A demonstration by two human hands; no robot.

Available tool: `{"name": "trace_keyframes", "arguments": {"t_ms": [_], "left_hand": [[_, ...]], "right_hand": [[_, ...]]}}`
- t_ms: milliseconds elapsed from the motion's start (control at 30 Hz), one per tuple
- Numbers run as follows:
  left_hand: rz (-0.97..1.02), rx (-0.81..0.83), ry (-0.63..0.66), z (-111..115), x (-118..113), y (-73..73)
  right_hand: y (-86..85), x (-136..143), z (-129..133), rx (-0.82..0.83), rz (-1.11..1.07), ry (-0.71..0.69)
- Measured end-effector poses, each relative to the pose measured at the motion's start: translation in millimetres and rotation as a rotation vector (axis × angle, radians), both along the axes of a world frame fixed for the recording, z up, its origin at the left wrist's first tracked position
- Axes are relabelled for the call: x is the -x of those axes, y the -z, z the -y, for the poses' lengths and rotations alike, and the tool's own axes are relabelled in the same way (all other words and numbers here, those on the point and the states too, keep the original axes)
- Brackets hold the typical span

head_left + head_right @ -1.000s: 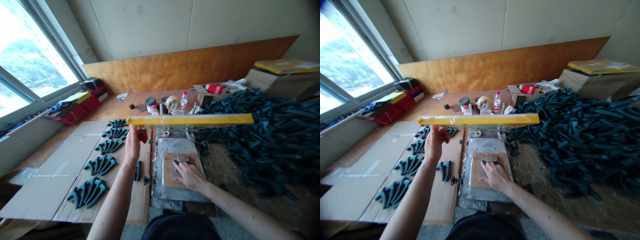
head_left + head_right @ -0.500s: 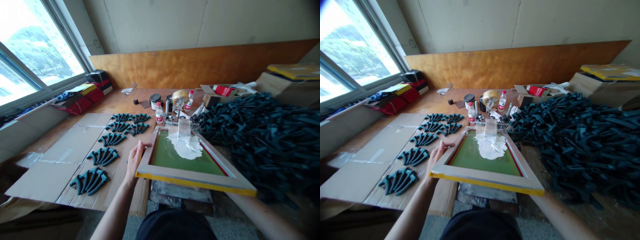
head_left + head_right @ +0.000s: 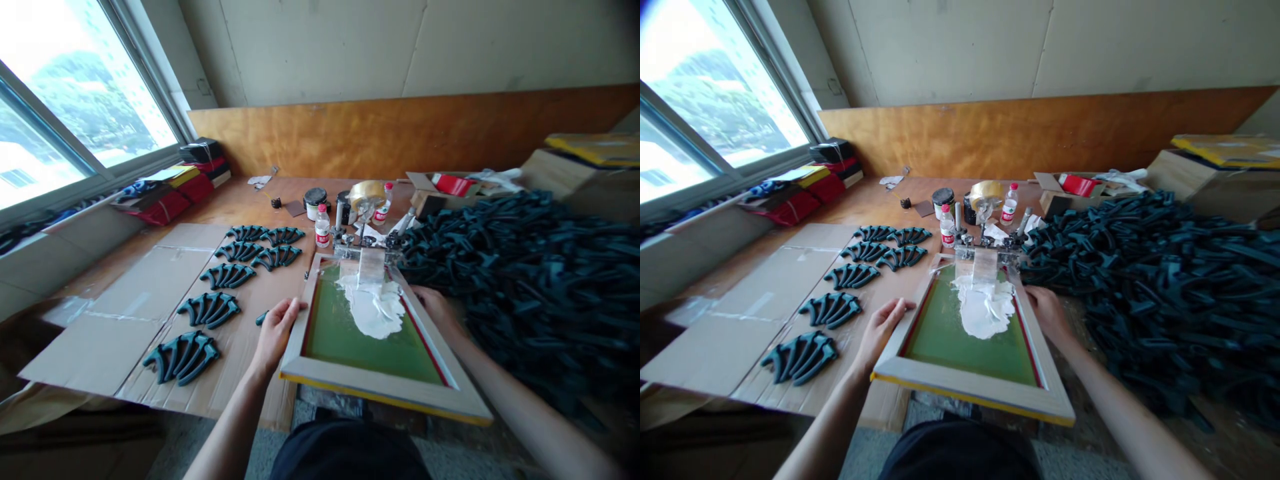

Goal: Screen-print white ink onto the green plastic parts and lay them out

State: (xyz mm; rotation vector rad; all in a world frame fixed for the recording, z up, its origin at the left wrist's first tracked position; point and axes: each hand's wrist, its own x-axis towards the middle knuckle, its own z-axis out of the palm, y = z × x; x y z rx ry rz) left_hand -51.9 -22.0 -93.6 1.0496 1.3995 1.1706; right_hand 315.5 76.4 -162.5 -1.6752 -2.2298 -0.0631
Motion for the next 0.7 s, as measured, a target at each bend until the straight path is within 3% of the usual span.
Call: {"name": "trace_keyframes", "arguments": {"t_ms": [100,200,333,467,567,700], "left_hand": [[0.005,0.078,0.098,6.8,3.5,38.1],[-0.057,0.089,0.141,8.5,5.2,80.3],[-0.241,0.064,0.143,6.2,6.0,115.2],[-0.305,0.068,0.169,5.0,7.2,120.1],[-0.316,0.097,0.167,4.9,7.5,116.7],[-0.307,0.155,0.136,4.3,5.9,113.5]], "right_hand": [[-23.0,11.7,-5.1,-0.066,-0.12,-0.043],[-39.6,47.4,-5.8,-0.061,-0.125,-0.19],[-42.6,85.0,-1.0,0.108,0.039,-0.207],[-27.1,90.0,19.9,0.131,0.106,-0.289],[-16.0,81.1,47.8,0.092,0.096,-0.446],[-24.2,66.0,67.2,0.13,0.08,-0.711]]}}
